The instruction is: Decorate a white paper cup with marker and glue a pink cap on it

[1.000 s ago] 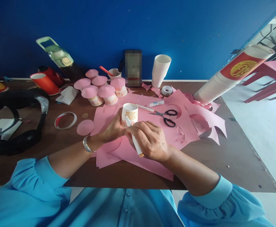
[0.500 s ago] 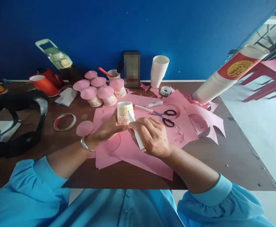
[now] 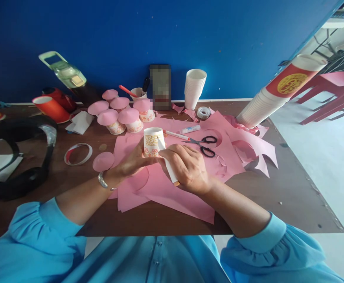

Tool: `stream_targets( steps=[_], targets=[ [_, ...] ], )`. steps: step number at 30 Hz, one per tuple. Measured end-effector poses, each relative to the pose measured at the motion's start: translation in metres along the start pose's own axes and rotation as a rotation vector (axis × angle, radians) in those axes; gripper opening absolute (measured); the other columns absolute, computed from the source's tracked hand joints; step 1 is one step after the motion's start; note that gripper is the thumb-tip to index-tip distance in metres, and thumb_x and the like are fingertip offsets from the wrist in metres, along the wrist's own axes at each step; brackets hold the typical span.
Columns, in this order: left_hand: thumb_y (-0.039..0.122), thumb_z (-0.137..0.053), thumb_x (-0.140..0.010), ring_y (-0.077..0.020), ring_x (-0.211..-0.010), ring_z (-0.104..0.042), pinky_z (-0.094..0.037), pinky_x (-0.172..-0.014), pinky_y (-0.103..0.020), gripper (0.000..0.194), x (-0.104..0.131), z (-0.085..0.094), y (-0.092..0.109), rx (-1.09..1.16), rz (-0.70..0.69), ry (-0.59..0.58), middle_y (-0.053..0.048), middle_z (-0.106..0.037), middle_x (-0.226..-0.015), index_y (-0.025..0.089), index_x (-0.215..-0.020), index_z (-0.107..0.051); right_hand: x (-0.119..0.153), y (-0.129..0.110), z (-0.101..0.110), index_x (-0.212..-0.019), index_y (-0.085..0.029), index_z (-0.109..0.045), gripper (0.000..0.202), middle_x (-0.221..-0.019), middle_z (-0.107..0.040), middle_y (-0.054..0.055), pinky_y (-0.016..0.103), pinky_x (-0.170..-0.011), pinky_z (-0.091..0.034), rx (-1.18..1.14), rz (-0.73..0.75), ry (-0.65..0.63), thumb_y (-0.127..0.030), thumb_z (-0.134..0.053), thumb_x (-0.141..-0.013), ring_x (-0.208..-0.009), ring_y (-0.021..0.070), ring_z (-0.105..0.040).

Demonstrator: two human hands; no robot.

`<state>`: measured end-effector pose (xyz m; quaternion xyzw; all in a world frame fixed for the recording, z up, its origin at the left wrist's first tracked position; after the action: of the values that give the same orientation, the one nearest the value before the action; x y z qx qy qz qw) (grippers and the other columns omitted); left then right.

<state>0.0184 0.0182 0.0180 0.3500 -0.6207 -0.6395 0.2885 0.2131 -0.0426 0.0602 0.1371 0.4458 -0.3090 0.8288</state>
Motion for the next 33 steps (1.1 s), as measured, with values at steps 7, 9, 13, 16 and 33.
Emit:
stream_targets(
  steps=[7, 9, 13, 16, 33],
  targets=[
    [0.038, -0.086, -0.088, -0.0306, -0.129, -0.062, -0.057, -0.105, -0.049, 0.067, 0.001, 0.002, -0.002, -0.011, 0.033, -0.001, -0.012, -0.063, -0.139, 0.025, -0.143, -0.05, 0.0, 0.001, 0.0, -0.116, -0.014, -0.061, 0.014, -0.092, -0.074, 0.008, 0.034, -0.071, -0.061, -0.011, 0.009, -0.016, -0.012, -0.061, -0.102, -0.08, 0.0199, -0.07],
    [0.037, -0.086, -0.088, -0.03, -0.127, -0.062, -0.057, -0.105, -0.049, 0.069, 0.001, 0.002, -0.004, -0.008, 0.033, -0.008, -0.011, -0.063, -0.137, 0.026, -0.145, -0.049, 0.0, 0.001, -0.001, -0.116, -0.013, -0.061, 0.014, -0.092, -0.074, 0.009, 0.034, -0.071, -0.061, -0.012, 0.013, -0.017, -0.012, -0.062, -0.102, -0.08, 0.0202, -0.071],
    [0.036, -0.087, -0.087, -0.0293, -0.125, -0.062, -0.058, -0.102, -0.048, 0.069, 0.0, 0.002, -0.006, 0.002, 0.016, -0.01, -0.01, -0.064, -0.131, 0.027, -0.144, -0.05, -0.002, 0.0, -0.001, -0.115, -0.017, -0.059, 0.017, -0.09, -0.073, 0.006, 0.032, -0.067, -0.059, 0.009, 0.003, 0.01, -0.01, -0.064, -0.1, -0.076, 0.0179, -0.069],
    [0.035, -0.088, -0.086, -0.0289, -0.124, -0.063, -0.058, -0.101, -0.046, 0.067, 0.0, 0.003, -0.006, 0.014, 0.013, -0.003, -0.01, -0.064, -0.132, 0.027, -0.142, -0.051, -0.001, 0.0, -0.001, -0.116, -0.019, -0.058, 0.016, -0.09, -0.072, 0.005, 0.032, -0.067, -0.059, 0.005, -0.005, -0.001, -0.012, -0.061, -0.102, -0.076, 0.0175, -0.069],
    [0.046, -0.089, -0.082, -0.0281, -0.109, -0.066, -0.06, -0.088, -0.042, 0.06, -0.002, -0.001, 0.003, 0.008, 0.042, 0.011, -0.008, -0.068, -0.116, 0.024, -0.127, -0.057, -0.003, -0.009, -0.002, -0.112, -0.019, -0.06, 0.017, -0.084, -0.071, 0.003, 0.03, -0.064, -0.058, 0.004, 0.032, -0.033, -0.009, -0.063, -0.098, -0.072, 0.0171, -0.069]
  ],
)
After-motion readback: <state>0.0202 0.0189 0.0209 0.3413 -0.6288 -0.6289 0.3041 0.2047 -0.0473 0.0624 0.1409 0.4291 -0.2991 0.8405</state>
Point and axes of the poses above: each hand's wrist, its own x-axis away from the middle knuckle, its own z-axis out of the back of the hand, y = z × x, the point moved 2 cm from there along -x, towards the middle knuckle
